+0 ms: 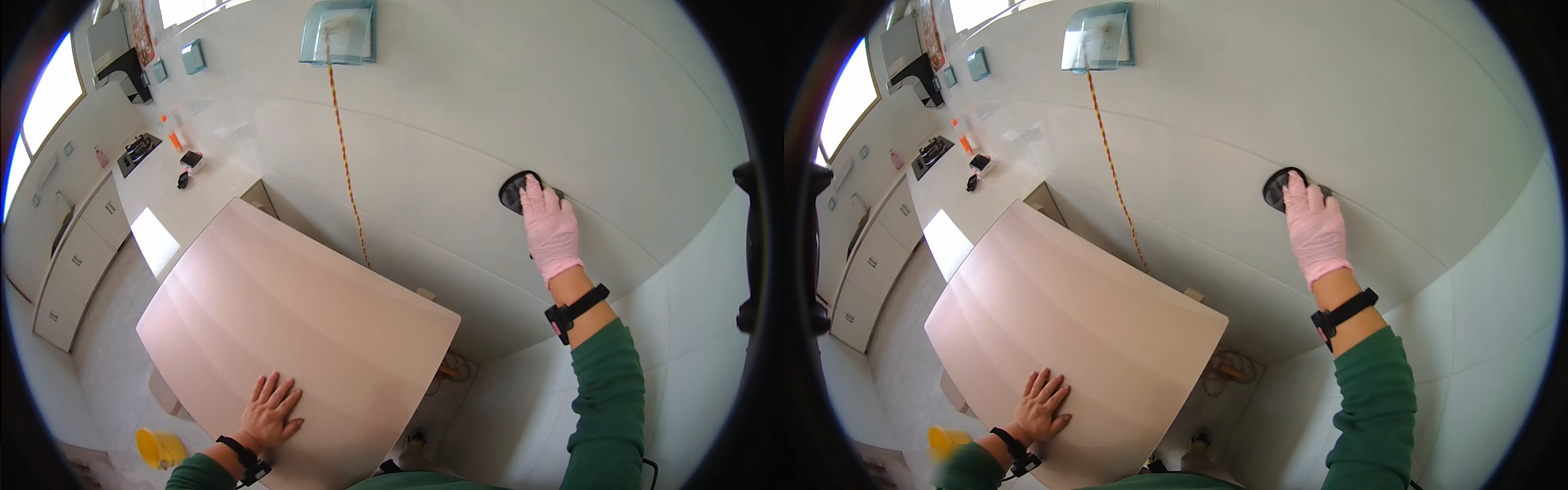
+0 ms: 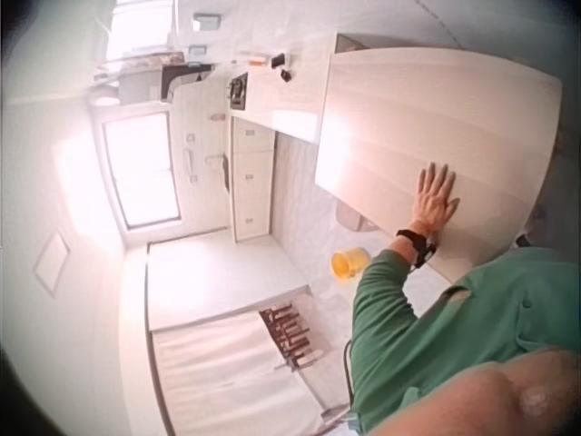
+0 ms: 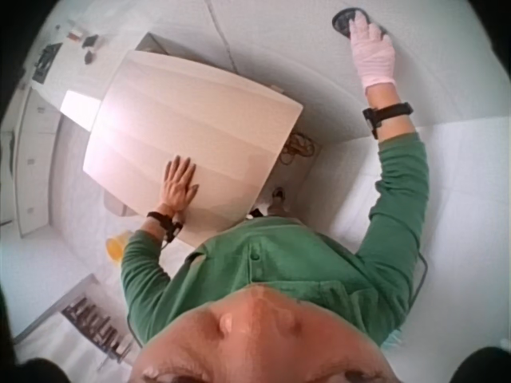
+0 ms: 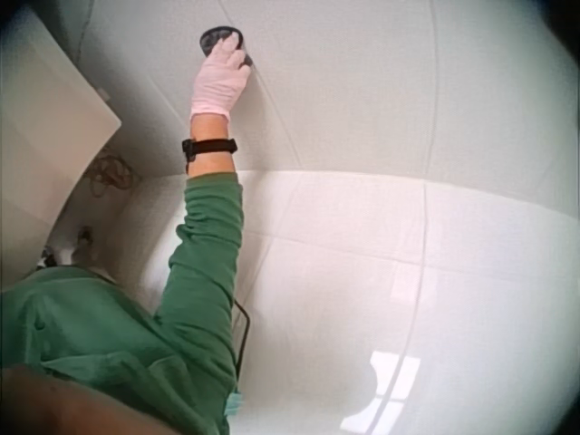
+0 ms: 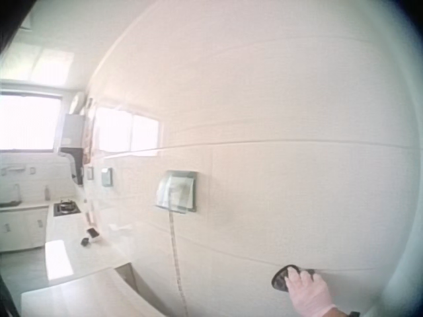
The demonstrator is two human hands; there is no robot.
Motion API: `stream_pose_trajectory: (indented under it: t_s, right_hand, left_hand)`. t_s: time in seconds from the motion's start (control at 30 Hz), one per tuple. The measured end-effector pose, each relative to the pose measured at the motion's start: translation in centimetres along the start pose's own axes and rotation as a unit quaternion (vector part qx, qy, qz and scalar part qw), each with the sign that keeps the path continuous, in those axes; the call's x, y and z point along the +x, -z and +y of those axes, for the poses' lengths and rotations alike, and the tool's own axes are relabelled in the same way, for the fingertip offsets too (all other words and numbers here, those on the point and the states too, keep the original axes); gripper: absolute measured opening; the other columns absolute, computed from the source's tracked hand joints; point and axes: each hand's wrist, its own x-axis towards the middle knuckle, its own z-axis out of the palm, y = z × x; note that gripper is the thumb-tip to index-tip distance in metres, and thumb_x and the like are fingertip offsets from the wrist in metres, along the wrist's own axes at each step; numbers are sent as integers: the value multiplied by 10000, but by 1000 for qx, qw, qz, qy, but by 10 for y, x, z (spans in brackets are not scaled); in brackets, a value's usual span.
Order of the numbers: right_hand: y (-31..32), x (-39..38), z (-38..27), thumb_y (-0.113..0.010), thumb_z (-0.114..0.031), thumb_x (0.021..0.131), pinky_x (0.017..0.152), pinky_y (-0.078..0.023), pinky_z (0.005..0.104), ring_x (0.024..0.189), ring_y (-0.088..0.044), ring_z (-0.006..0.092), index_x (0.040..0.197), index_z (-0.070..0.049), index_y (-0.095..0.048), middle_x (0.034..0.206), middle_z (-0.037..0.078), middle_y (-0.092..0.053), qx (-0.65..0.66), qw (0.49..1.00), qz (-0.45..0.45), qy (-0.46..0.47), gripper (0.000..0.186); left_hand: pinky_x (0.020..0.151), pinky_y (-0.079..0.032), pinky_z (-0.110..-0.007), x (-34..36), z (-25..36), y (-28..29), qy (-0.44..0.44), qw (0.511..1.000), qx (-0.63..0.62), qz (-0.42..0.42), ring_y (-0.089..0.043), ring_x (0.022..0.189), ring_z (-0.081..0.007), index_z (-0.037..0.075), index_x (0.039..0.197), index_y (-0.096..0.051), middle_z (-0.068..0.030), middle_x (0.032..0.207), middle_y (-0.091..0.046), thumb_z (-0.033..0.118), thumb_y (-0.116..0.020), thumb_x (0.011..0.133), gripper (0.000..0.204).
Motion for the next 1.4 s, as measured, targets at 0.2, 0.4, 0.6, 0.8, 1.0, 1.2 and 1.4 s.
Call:
stream_pose_trajectory:
  t_s: [0.2,0.4,0.6,0.8,1.0,1.2,1.4]
  right_hand:
    - [1,-1,-1,-558,-117,893,715,-455,325,978,-523,215,1285,-66,-579,1388,44,-518,11,1000,13,-5,396]
    - [3,3,-6,-542,-86,860,756,-451,303,1024,-510,207,1339,-68,-540,1453,49,-458,-21,1000,6,-1,479]
    - [0,-1,-7,-547,-96,865,747,-459,300,1015,-517,205,1314,-66,-560,1441,53,-468,-10,999,-48,-14,450]
    - [-4,-1,-13,-547,-91,862,749,-457,297,1021,-518,200,1338,-69,-542,1443,50,-463,-17,999,-40,-30,476]
    - [-1,8,-13,-547,-97,874,754,-463,302,987,-519,194,1273,-66,-577,1414,40,-481,2,999,-6,-43,402]
    - [6,8,-14,-537,-117,902,725,-447,295,952,-512,198,1280,-50,-580,1404,37,-496,39,995,-64,-70,386]
    - [1,9,-15,-522,-107,900,741,-441,305,1002,-497,204,1309,-58,-571,1439,43,-460,-43,998,5,-40,415]
  left_hand:
    - [1191,-142,-516,-2,1,2,4,1000,-6,2,-300,1417,-384,101,1323,-570,-130,1439,-479,418,-633,820,598]
    - [1191,-141,-518,0,-1,-1,-5,1000,-8,2,-301,1416,-386,101,1323,-571,-132,1437,-480,423,-631,820,600]
    - [1191,-141,-517,-1,-2,-2,-2,1000,-1,-1,-302,1414,-388,100,1319,-573,-131,1433,-482,432,-628,819,603]
    - [1189,-144,-519,-2,-2,-1,-2,1000,-3,-1,-304,1413,-389,101,1313,-577,-129,1432,-483,429,-631,816,598]
    - [1188,-151,-521,0,-3,-4,-5,1000,-1,4,-310,1409,-389,101,1311,-579,-126,1428,-487,428,-641,810,602]
    - [1187,-155,-521,-3,-4,-4,0,1000,-2,6,-313,1407,-389,101,1312,-579,-124,1424,-491,419,-650,803,604]
    - [1186,-155,-522,-1,-2,-2,-8,1000,0,7,-316,1404,-393,91,1311,-576,-133,1424,-489,416,-644,810,601]
